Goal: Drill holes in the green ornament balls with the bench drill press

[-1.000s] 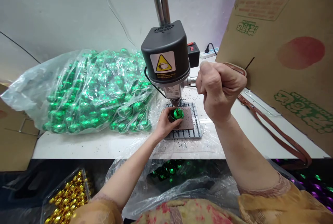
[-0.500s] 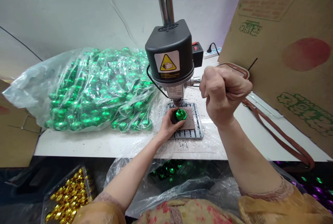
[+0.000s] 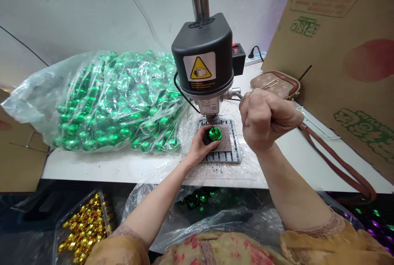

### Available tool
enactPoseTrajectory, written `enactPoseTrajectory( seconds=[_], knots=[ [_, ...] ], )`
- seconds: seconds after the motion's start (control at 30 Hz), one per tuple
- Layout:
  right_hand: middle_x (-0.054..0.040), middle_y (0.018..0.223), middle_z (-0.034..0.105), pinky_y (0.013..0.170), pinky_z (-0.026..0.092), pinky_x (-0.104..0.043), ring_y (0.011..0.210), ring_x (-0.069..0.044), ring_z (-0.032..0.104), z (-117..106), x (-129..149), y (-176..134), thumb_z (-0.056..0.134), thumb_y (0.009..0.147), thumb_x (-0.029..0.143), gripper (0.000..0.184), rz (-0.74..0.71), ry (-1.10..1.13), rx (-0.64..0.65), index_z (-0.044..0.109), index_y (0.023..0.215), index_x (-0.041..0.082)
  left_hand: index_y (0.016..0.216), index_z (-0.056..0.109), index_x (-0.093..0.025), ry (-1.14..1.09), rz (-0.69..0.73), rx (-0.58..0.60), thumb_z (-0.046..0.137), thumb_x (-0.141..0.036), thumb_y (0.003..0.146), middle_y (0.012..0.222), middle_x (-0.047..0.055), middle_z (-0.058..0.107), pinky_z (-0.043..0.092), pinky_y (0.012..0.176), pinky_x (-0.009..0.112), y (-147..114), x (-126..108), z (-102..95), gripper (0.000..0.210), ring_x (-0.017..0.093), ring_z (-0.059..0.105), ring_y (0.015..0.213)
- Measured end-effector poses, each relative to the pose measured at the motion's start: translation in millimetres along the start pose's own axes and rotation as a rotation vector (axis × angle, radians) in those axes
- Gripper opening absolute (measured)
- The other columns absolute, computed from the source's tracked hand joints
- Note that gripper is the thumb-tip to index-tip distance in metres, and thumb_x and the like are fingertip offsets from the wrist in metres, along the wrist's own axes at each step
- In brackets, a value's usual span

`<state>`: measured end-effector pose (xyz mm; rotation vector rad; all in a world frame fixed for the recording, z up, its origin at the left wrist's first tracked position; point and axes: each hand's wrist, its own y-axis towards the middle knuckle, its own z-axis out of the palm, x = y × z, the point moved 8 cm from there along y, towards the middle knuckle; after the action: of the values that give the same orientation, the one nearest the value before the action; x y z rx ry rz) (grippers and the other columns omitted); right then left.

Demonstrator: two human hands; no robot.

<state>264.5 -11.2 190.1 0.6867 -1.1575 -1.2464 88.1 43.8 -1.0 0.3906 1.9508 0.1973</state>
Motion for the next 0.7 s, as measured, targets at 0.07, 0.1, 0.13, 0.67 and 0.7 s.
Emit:
enactPoseTrajectory(
  seconds=[0.07, 0.1, 0.13, 0.67, 0.7],
  knots=[
    [0.0056, 0.048, 0.027, 0.045, 0.018, -0.029, 0.041, -0.004, 0.029, -1, -1, -3, 0.057, 0.094, 0.020, 0.051, -0.017, -0.006, 0.003, 0.023, 0.056, 0.017, 0.123, 0.061, -0.022, -0.014, -0.001, -0.002, 0.084, -0.033, 0.080, 0.117, 0.009, 0.072, 0.056, 0.096, 0.041, 0, 0, 0.0, 0.050, 0.027, 0.069, 0.110],
    [0.0056, 0.048, 0.028, 0.044, 0.019, -0.029, 0.041, -0.004, 0.029, -2, -1, -5, 0.057, 0.095, 0.020, 0.052, -0.026, -0.015, 0.000, 0.023, 0.056, 0.017, 0.123, 0.061, -0.022, -0.020, 0.000, 0.000, 0.083, -0.034, 0.080, 0.118, 0.009, 0.072, 0.056, 0.097, 0.041, -1, -1, 0.2, 0.050, 0.027, 0.069, 0.111],
    [0.0055, 0.048, 0.028, 0.044, 0.019, -0.029, 0.041, -0.004, 0.029, -3, -2, -6, 0.057, 0.095, 0.022, 0.052, -0.033, -0.025, -0.003, 0.023, 0.056, 0.017, 0.124, 0.061, -0.022, -0.024, 0.000, 0.004, 0.083, -0.034, 0.080, 0.119, 0.009, 0.072, 0.056, 0.098, 0.041, -1, -1, 0.5, 0.050, 0.027, 0.068, 0.113],
    [0.0062, 0.052, 0.025, 0.041, 0.023, -0.025, 0.043, -0.002, 0.026, -7, 3, -15, 0.056, 0.092, 0.012, 0.050, -0.200, -0.036, -0.035, 0.018, 0.060, 0.018, 0.126, 0.058, -0.021, -0.005, 0.007, 0.014, 0.082, -0.035, 0.081, 0.122, 0.010, 0.069, 0.055, 0.099, 0.041, -2, 1, 1.0, 0.052, 0.027, 0.067, 0.115],
    [0.0062, 0.052, 0.025, 0.041, 0.024, -0.025, 0.043, -0.002, 0.027, -8, 2, -16, 0.056, 0.092, 0.011, 0.050, -0.206, -0.041, -0.027, 0.018, 0.061, 0.018, 0.125, 0.058, -0.021, -0.011, 0.007, 0.013, 0.083, -0.035, 0.081, 0.121, 0.010, 0.069, 0.055, 0.099, 0.041, -2, 1, 1.1, 0.052, 0.027, 0.067, 0.115]
  ],
)
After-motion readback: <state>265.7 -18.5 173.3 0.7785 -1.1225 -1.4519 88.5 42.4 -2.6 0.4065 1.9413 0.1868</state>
